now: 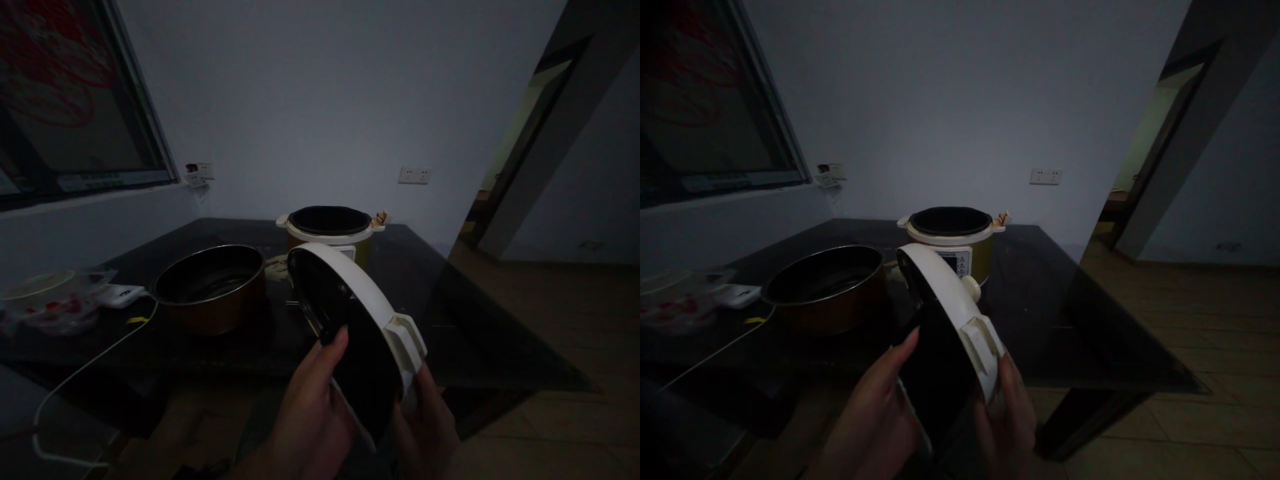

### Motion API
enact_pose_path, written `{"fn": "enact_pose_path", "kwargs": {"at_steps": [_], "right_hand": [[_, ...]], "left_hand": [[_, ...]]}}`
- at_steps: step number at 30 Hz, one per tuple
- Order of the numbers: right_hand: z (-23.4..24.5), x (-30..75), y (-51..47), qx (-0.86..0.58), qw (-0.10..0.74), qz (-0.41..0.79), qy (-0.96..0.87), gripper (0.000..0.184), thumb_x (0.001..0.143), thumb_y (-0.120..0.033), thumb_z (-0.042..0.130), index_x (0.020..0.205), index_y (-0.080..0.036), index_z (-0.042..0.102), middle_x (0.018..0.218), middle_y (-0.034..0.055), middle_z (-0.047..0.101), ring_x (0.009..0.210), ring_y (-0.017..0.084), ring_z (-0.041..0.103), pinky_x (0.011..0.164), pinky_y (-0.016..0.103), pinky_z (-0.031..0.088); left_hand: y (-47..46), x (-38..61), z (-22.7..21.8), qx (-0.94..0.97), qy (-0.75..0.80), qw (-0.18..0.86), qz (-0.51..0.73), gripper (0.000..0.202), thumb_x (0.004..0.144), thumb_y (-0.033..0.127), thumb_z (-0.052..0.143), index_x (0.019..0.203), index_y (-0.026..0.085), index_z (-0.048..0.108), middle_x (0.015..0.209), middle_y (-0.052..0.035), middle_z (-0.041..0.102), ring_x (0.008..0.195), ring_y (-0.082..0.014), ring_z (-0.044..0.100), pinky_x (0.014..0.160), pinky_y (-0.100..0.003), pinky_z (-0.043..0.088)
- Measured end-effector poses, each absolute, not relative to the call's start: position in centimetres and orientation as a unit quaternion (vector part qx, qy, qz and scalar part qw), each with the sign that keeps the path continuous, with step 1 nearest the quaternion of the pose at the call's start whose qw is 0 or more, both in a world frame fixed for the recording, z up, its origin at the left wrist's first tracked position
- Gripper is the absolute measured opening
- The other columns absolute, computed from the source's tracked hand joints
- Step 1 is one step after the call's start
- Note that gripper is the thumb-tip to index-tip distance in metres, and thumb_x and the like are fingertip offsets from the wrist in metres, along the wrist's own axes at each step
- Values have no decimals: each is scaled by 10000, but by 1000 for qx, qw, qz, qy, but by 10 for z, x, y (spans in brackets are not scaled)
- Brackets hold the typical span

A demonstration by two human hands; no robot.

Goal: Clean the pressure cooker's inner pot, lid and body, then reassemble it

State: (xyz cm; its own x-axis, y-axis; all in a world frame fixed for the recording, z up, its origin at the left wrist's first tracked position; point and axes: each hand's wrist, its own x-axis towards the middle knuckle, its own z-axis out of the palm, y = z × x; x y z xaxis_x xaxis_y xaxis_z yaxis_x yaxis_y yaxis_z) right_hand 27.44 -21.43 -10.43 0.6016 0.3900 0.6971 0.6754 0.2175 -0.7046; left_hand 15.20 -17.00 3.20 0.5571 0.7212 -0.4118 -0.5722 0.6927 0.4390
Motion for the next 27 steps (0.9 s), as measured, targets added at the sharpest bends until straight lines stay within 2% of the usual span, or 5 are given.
{"fn": "enact_pose_path", "kwargs": {"at_steps": [3, 5, 7, 15, 27], "right_hand": [[-92, 275, -213, -565, 597, -134, -553, 536, 873, -269, 567, 1389, -348, 445, 1286, 42, 638, 1108, 298, 648, 888, 408, 573], [-86, 276, -212, -545, 569, -152, -597, 630, 890, -229, 528, 1469, -349, 310, 1368, 37, 569, 1187, 295, 595, 945, 433, 547], [-85, 276, -210, -524, 559, -165, -621, 675, 884, -195, 528, 1492, -324, 264, 1424, 43, 510, 1236, 294, 554, 989, 456, 517], [-91, 271, -198, -482, 550, -226, -644, 691, 829, -68, 536, 1467, -247, 339, 1419, 80, 515, 1277, 231, 519, 1020, 420, 492], [-90, 253, -195, -437, 540, -245, -677, 648, 823, -23, 484, 1440, -198, 386, 1403, 145, 517, 1263, 280, 525, 967, 498, 515]], "left_hand": [[-178, 146, 31, 153, 305, 845, 412, 353, 764, 182, 700, 1115, 142, 687, 1023, -122, 746, 1082, -333, 649, 982, -463, 487], [-183, 141, 30, 167, 315, 827, 434, 399, 719, 157, 742, 1115, 146, 687, 1023, -121, 746, 1087, -340, 645, 979, -457, 494], [-186, 136, 27, 166, 338, 810, 450, 406, 711, 131, 744, 1112, 150, 687, 1012, -118, 749, 1084, -337, 647, 970, -453, 503], [-175, 131, 10, 147, 423, 736, 508, 444, 747, 57, 686, 1175, 169, 645, 987, -84, 758, 1034, -298, 675, 939, -415, 537], [-169, 108, 2, 150, 476, 685, 531, 416, 804, 66, 647, 1204, 179, 622, 914, -76, 768, 964, -281, 704, 888, -397, 559]]}}
